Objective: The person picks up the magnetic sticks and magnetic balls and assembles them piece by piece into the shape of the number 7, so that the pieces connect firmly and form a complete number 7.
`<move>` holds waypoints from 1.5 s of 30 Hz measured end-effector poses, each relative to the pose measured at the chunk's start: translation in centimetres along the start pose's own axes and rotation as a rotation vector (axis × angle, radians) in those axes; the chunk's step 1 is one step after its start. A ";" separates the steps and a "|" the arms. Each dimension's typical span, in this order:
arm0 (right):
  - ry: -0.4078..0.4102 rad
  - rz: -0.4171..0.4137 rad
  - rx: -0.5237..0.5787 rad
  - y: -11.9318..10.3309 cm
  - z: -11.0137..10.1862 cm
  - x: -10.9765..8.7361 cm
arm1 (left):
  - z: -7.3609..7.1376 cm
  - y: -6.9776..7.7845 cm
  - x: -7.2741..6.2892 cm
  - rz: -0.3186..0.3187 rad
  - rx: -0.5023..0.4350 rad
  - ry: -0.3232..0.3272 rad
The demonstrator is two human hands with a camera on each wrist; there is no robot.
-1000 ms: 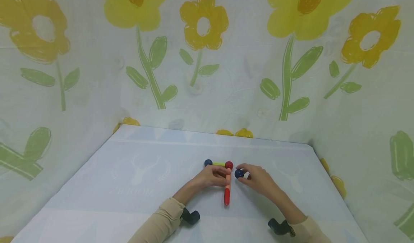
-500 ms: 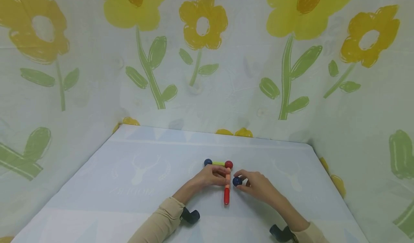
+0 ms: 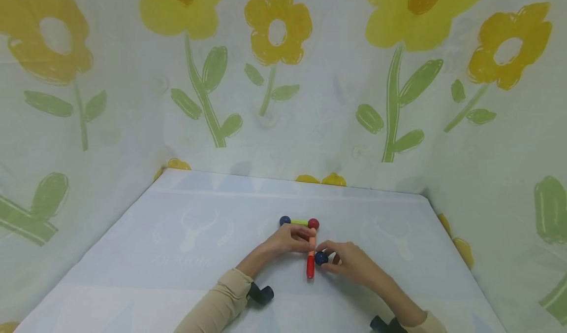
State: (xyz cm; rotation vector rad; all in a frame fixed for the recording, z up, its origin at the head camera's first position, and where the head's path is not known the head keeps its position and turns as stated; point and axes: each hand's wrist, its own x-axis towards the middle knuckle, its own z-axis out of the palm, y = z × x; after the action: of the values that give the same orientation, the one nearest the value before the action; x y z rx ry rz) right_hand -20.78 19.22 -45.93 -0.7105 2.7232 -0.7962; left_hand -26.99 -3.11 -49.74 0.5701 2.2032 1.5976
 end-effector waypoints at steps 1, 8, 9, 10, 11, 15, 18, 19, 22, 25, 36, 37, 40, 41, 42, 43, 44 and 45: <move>-0.001 -0.001 0.002 0.0 0.0 -0.1 | 0.0 0.0 0.0 0.002 0.003 0.000; -0.004 -0.021 -0.006 -0.1 -0.1 -0.6 | 0.0 0.0 0.1 0.007 0.005 -0.004; -0.007 -0.022 -0.010 -0.2 -0.1 -0.6 | 0.0 0.0 0.1 0.009 0.008 -0.005; -0.011 -0.021 -0.010 -0.2 -0.1 -0.7 | 0.0 0.0 0.1 0.010 0.007 -0.007; -0.015 -0.018 -0.010 -0.3 -0.1 -0.7 | 0.0 0.0 0.1 0.010 0.009 -0.007; -0.036 -0.011 -0.014 -0.6 -0.1 -0.9 | -0.1 0.0 0.1 0.010 0.015 -0.007; -0.053 -0.013 -0.015 -0.8 -0.1 -1.2 | -0.2 0.1 0.1 0.013 0.023 -0.001; -0.059 -0.015 -0.014 -0.8 -0.1 -1.2 | -0.2 0.2 0.1 0.014 0.027 -0.001; -0.077 -0.027 -0.017 -0.9 -0.2 -1.5 | -0.2 0.3 0.0 0.016 0.040 0.000; -0.093 -0.048 -0.021 -1.1 -0.3 -1.7 | -0.1 0.3 0.0 0.018 0.042 -0.002; -0.164 -0.125 0.037 -1.4 -0.3 -2.3 | 0.0 0.2 0.0 0.002 0.013 -0.001; -0.166 -0.131 0.040 -1.4 -0.3 -2.3 | 0.0 0.2 0.0 0.001 0.009 -0.001; -0.168 -0.146 0.037 -1.6 -0.2 -2.4 | 0.0 0.2 0.0 0.003 0.001 -0.003; -0.170 -0.149 0.036 -1.7 -0.2 -2.4 | 0.0 0.2 0.0 0.004 0.000 -0.005; -0.174 -0.150 0.037 -1.7 -0.1 -2.4 | 0.0 0.1 0.0 0.004 0.000 -0.005; -0.178 -0.151 0.039 -1.8 -0.1 -2.4 | 0.0 0.1 0.0 0.003 0.000 -0.005; -0.182 -0.154 0.041 -1.8 0.0 -2.4 | 0.0 0.1 0.0 0.003 0.001 -0.005; -0.185 -0.156 0.043 -1.9 0.0 -2.4 | 0.0 0.0 0.0 0.001 0.001 -0.004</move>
State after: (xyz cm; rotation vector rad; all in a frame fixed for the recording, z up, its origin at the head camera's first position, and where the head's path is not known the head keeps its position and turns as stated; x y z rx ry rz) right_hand -17.98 19.06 -44.76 -0.9460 2.5021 -0.7773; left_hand -27.00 -3.11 -49.72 0.5747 2.2011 1.5945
